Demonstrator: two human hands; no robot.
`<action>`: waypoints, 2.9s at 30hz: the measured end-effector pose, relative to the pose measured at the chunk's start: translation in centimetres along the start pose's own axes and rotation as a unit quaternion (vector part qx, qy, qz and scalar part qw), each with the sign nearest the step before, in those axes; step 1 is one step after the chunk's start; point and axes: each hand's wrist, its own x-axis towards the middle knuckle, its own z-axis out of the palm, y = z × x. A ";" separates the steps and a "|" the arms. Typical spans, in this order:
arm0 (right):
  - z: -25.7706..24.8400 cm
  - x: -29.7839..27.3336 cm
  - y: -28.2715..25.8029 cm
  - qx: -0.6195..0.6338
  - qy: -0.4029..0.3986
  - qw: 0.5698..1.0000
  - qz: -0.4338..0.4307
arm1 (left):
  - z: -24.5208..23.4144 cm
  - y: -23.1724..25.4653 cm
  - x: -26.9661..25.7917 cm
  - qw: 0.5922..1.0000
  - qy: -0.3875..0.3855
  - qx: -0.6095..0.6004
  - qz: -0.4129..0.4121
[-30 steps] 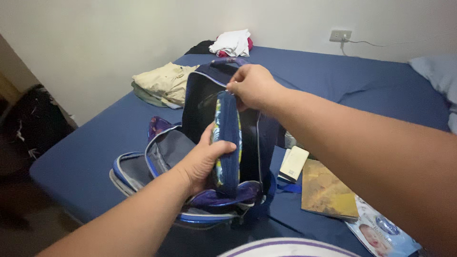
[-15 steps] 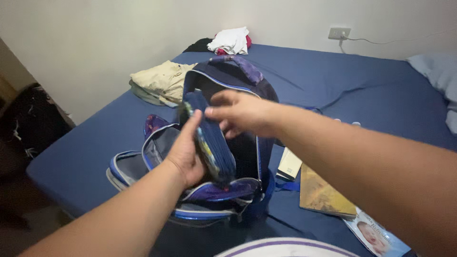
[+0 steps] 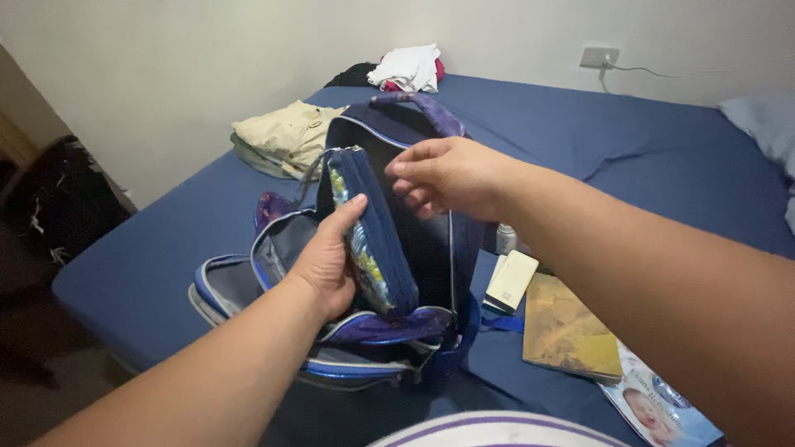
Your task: The person removes items from a backpack lying on a bed, taking out a pencil case, wallet, notebooks, and other small items and setting them on the bed. They then zip the backpack compartments closed, press down on the closed backpack, and later hang a set of keys on a hook next to a handbag.
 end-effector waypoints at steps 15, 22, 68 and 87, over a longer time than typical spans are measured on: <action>4.5 -2.9 1.8 -0.192 0.011 0.975 0.111 | -1.5 -0.4 2.7 0.993 0.021 -0.106 0.039; 2.4 -3.8 3.6 -0.156 -0.015 0.976 0.152 | -0.4 -0.7 1.2 0.994 0.027 -0.104 -0.008; -0.9 -3.5 7.0 0.166 0.324 0.930 0.047 | -2.3 -2.8 2.3 0.992 0.060 0.052 -0.103; -1.9 -4.1 7.8 0.162 0.373 0.913 0.034 | -1.1 -2.9 0.9 0.984 -0.030 0.144 -0.099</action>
